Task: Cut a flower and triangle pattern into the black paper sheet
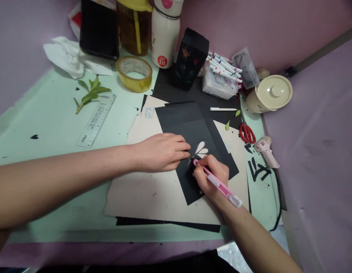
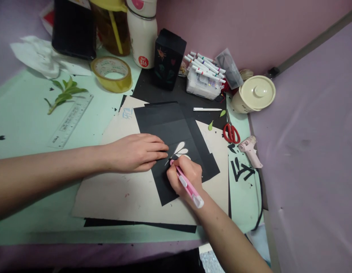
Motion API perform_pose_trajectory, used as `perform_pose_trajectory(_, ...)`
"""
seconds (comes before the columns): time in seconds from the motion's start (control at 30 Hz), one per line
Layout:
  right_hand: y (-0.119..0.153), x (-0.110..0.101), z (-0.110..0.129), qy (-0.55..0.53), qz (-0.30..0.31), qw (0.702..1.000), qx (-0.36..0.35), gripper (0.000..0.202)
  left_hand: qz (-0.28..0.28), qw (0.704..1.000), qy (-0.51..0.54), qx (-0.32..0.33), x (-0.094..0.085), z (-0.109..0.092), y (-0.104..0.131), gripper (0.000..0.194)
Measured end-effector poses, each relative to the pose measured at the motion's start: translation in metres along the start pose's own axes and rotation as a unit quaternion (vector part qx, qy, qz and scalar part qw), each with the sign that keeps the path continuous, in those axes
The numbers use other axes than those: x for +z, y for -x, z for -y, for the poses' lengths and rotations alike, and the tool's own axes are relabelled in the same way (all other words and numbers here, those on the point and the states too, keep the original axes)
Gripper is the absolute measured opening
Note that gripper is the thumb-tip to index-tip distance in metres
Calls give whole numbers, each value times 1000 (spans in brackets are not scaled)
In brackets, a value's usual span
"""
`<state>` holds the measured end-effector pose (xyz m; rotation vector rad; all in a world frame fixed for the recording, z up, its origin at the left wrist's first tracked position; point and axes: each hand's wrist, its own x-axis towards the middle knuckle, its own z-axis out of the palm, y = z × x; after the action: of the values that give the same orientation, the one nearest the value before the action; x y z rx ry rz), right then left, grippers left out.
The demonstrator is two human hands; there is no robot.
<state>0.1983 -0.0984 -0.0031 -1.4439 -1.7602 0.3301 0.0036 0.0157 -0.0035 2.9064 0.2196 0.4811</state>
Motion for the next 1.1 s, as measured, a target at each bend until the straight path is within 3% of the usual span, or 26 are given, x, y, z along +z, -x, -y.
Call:
perform_pose_trajectory(0.3,2,0,1,-25,-15,996,83,16,-21,1000,-11,20,1,2,1,28)
perform_pose_trajectory(0.73,-2,1,0,-36,-28,995,87,14,-52,998,-6,37,1,3,1,28)
perform_pose_trajectory(1.1,-4,-1,-1,-35,-17,993,114,14,-38,999,-1,29,-1,2,1,26)
